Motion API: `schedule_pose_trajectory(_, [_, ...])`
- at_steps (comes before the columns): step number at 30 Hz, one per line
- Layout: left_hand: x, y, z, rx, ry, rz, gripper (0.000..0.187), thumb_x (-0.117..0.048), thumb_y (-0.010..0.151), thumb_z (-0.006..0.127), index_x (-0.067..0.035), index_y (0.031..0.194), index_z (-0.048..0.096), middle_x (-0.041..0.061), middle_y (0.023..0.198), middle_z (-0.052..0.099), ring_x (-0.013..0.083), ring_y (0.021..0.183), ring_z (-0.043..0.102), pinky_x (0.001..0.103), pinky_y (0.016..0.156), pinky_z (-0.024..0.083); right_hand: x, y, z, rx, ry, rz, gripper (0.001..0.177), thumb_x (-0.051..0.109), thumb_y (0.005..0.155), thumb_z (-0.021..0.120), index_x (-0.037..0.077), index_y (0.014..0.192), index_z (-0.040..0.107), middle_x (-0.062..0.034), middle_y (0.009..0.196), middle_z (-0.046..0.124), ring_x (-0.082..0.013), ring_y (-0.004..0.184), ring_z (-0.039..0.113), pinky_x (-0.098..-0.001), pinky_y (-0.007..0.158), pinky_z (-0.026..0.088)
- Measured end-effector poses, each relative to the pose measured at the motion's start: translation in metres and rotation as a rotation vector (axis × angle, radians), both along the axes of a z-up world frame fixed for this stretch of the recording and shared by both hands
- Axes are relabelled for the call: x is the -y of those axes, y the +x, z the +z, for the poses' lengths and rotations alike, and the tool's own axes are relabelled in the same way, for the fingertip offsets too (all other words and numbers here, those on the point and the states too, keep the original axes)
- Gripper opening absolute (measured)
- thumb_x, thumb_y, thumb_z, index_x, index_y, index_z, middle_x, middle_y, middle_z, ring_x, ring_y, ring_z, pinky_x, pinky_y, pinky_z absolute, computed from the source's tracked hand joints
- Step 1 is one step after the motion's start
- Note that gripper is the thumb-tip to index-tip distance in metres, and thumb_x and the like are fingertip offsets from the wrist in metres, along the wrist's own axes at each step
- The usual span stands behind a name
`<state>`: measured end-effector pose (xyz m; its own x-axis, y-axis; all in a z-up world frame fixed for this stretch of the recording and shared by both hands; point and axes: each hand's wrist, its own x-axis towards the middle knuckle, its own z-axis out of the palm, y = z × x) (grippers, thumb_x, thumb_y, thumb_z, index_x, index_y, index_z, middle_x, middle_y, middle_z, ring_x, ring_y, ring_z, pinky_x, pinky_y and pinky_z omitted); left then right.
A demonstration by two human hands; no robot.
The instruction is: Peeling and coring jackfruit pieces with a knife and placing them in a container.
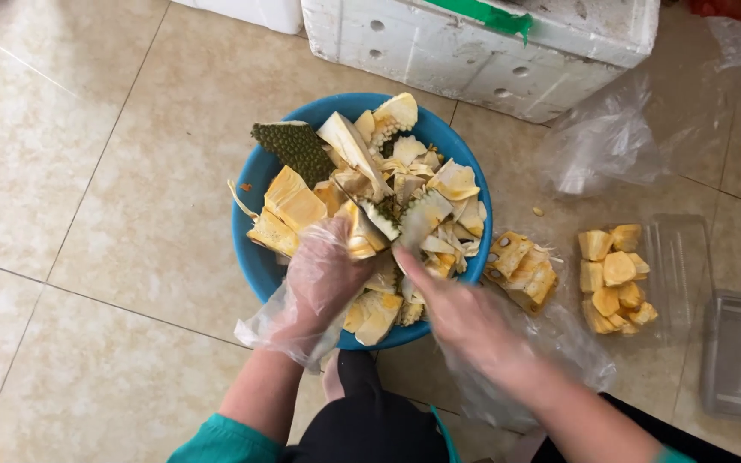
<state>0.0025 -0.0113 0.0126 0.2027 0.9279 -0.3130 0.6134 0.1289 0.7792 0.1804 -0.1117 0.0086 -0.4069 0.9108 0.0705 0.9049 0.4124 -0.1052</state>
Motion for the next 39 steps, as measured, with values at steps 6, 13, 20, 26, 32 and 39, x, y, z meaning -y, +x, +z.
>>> schedule_pose_trajectory(6, [0.003,-0.006,-0.025,-0.185,0.016,-0.021,0.042,-0.029,0.078,0.085,-0.013,0.114,0.072,0.015,0.099,0.070,0.0307,0.094,0.070,0.041,0.085,0.063,-0.002,-0.006,0.002,-0.033,-0.197,-0.101,0.073,0.001,0.105,0.039,0.020,0.170,0.012,0.0056,0.058,0.057,-0.0069,0.038,0.053,-0.0182,0.036,0.055])
schedule_pose_trajectory(13, [0.008,-0.006,-0.028,0.040,0.008,0.077,0.042,-0.033,0.072,0.086,-0.017,0.109,0.072,0.011,0.105,0.074,0.0350,0.108,0.073,0.047,0.095,0.061,-0.016,-0.001,-0.037,-0.097,-0.276,-0.130,0.077,0.003,0.101,0.051,0.024,0.168,0.020,-0.0038,0.069,0.067,-0.0155,0.052,0.066,-0.0319,0.048,0.064])
schedule_pose_trajectory(20, [0.025,-0.022,-0.045,0.069,-0.045,0.187,0.054,-0.032,0.064,0.089,-0.019,0.114,0.072,0.014,0.113,0.074,0.0396,0.115,0.071,0.049,0.103,0.056,0.046,0.026,-0.041,-0.588,-0.436,-0.313,0.078,0.002,0.095,0.059,0.032,0.163,0.035,-0.0149,0.111,0.079,-0.0339,0.088,0.080,-0.0449,0.081,0.068])
schedule_pose_trajectory(26, [0.018,-0.020,0.047,0.270,-0.216,-0.050,0.027,-0.005,0.082,0.071,-0.016,0.107,0.074,-0.001,0.103,0.081,0.0136,0.103,0.076,0.029,0.094,0.062,0.054,0.029,-0.052,-0.425,-0.574,-0.323,0.083,0.013,0.098,0.056,0.045,0.163,0.015,0.0138,0.129,0.076,-0.0172,0.045,0.047,-0.0386,0.050,0.046])
schedule_pose_trajectory(32, [0.013,-0.001,0.065,0.593,-0.649,0.593,0.044,-0.021,0.090,0.069,-0.011,0.132,0.065,0.012,0.117,0.075,0.0227,0.099,0.070,0.034,0.087,0.058,0.064,0.019,-0.059,-0.046,-0.218,-0.037,0.087,-0.003,0.093,0.049,0.012,0.165,0.004,-0.0038,0.173,0.026,-0.0056,0.040,0.044,-0.0259,0.028,0.035])
schedule_pose_trajectory(39, [0.013,0.009,0.045,0.370,-0.587,0.520,0.058,-0.038,0.079,0.074,-0.018,0.132,0.067,0.006,0.108,0.075,0.0170,0.087,0.069,0.031,0.075,0.057,0.061,0.019,-0.058,-0.263,-0.236,-0.107,0.102,-0.014,0.079,0.048,0.025,0.165,0.011,-0.0027,0.153,0.061,-0.0076,0.036,0.041,-0.0312,0.025,0.038])
